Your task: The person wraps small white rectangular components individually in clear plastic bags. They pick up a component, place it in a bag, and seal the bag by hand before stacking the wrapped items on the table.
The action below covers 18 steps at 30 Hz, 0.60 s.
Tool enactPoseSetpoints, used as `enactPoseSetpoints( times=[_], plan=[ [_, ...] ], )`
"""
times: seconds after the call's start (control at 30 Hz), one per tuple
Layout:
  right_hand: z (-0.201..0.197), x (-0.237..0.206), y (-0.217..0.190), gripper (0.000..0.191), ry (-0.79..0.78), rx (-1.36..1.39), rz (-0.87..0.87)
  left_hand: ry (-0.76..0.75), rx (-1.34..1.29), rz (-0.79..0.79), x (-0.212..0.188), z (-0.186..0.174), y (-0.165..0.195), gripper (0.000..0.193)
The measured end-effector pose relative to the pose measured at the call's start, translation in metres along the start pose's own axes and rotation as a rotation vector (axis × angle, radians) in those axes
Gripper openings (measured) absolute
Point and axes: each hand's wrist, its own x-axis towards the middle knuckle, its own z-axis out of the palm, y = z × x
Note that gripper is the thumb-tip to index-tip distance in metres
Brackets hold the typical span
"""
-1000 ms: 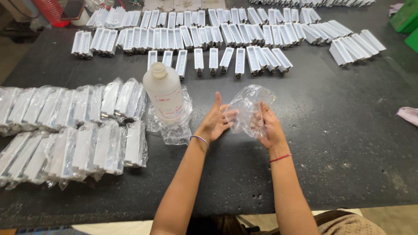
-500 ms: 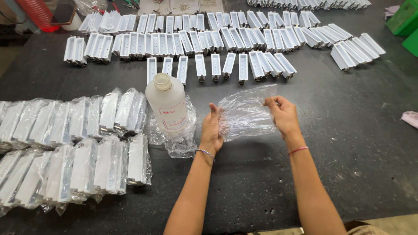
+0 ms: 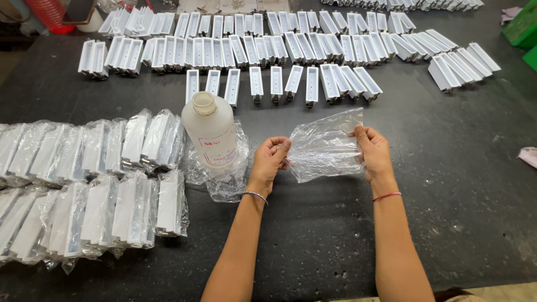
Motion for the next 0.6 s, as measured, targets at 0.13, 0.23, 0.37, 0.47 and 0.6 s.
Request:
enactPoseSetpoints(
  times=[0.13, 0.23, 0.37, 0.47, 0.6],
  plan=[
    [0.003, -0.008, -0.013, 0.031, -0.02, -0.049, -0.005, 0.04, 0.155, 0.005, -0.007, 0.004, 0.01, 0.034],
    [0.004, -0.012, -0.018, 0.031, -0.029, -0.091, 0.011, 0.052, 0.378, 0.121, -0.016, 0.008, 0.028, 0.038],
    [0.001, -0.011, -0.017, 0.031, -0.052, -0.122, 0.031, -0.116, 0.626, 0.387, -0.03, 0.012, 0.047, 0.058],
    [-0.001, -0.009, -0.013, 0.032, -0.091, -0.194, 0.052, -0.139, 0.778, 0.593, -0.036, 0.017, 0.049, 0.051],
    [0.006, -0.01, -0.01, 0.03, -0.166, -0.272, 0.102, -0.098, 0.884, 0.735, -0.035, 0.022, 0.042, 0.039]
  ],
)
